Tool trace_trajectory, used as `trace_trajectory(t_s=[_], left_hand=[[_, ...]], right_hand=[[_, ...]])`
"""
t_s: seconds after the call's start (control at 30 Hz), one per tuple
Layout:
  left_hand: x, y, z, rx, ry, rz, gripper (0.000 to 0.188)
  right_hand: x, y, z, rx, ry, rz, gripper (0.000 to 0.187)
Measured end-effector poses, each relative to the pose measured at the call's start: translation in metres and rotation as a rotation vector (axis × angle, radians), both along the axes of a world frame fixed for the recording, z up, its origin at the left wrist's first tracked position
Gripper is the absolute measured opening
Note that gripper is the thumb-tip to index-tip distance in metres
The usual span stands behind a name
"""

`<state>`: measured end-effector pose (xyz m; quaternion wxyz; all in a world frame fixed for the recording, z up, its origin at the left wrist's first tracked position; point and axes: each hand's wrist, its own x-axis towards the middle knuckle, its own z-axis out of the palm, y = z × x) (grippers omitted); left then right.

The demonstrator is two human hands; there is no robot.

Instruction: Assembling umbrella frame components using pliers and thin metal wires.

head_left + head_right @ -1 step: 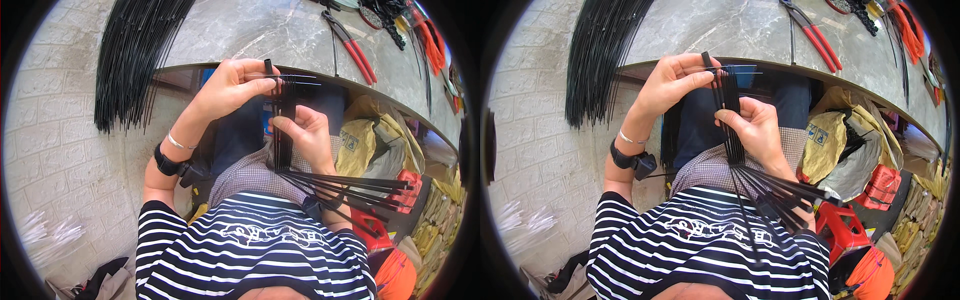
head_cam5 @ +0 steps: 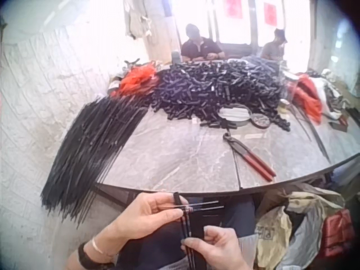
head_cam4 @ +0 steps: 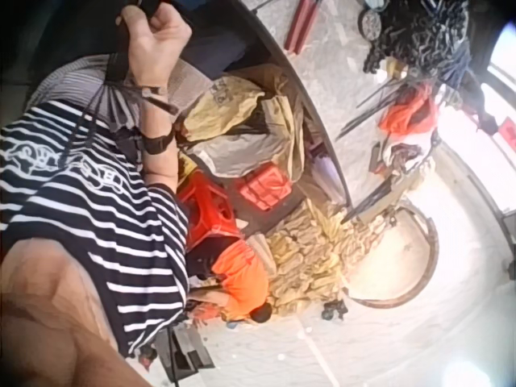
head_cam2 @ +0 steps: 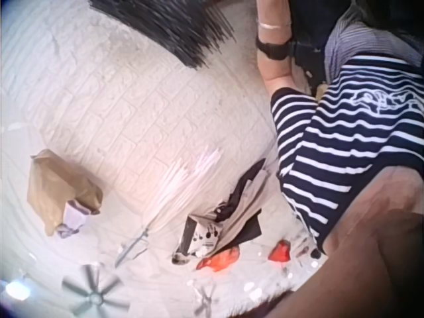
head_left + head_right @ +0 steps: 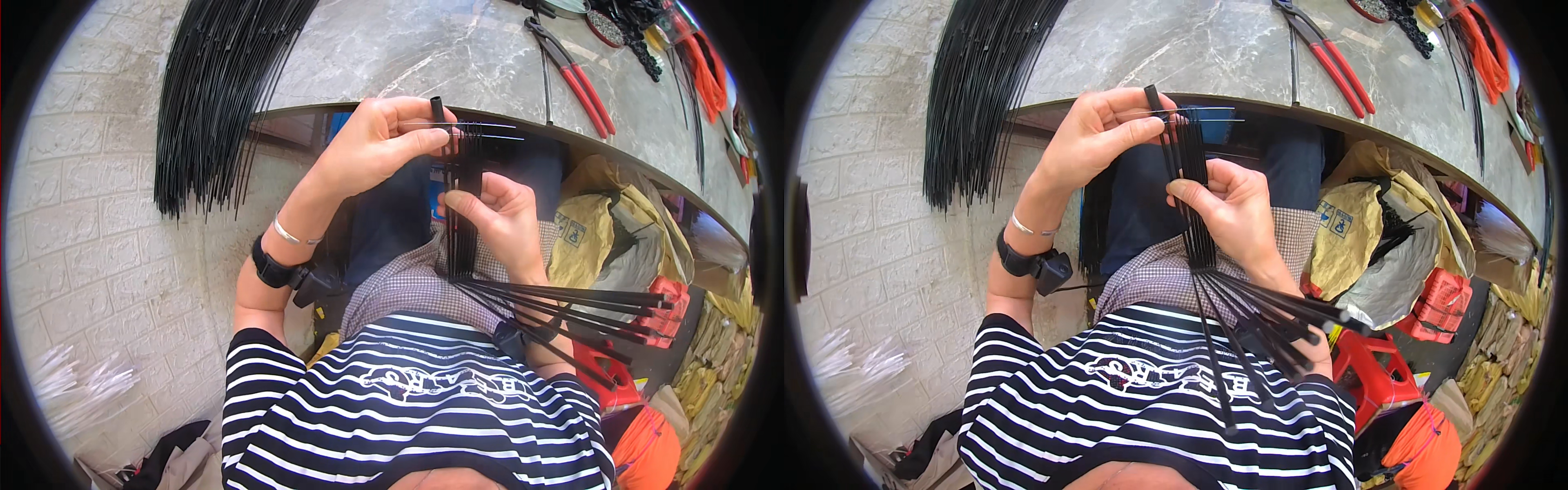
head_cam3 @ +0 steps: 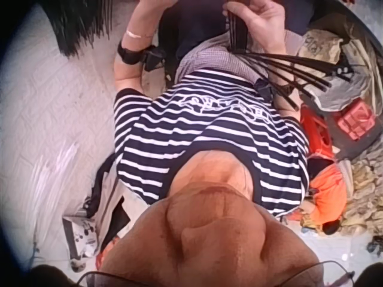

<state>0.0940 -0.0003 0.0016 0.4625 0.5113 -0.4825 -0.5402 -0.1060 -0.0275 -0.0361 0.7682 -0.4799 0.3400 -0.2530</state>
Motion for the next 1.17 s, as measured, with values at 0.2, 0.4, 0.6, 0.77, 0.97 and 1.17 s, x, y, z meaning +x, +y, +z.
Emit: trace_trajectory(t_s=[0.2, 0.4, 0.6, 0.77, 0.97, 1.17], left_hand=[[-0.003, 0.006, -0.001, -0.049, 0.011, 0.048, 0.026], [-0.003, 0.009, 0.001, -0.030, 0.019, 0.045, 0.025], [0.002, 0.010, 0.001, -0.045, 0.024, -0.015, 0.024], [0.002, 0.012, -0.001, -0.081, 0.052, -0.015, 0.023], [-0.002, 0.011, 0.005, -0.099, -0.060, -0.001, 0.023], [0.004, 0.013, -0.005, -0.161, 0.053, 0.004, 0.019]], right_hand=[[0.000, 0.001, 0.004, -0.027, -0.005, 0.004, 0.009], [-0.001, -0.006, 0.003, -0.020, 0.000, 0.082, 0.009], [0.000, -0.011, 0.001, 0.045, -0.065, 0.156, 0.009], [0.001, -0.009, 0.005, 0.086, -0.043, 0.146, 0.010], [0.000, -0.007, 0.005, 0.021, -0.018, 0.136, 0.010], [0.002, -0.012, 0.009, 0.089, -0.049, 0.193, 0.011]])
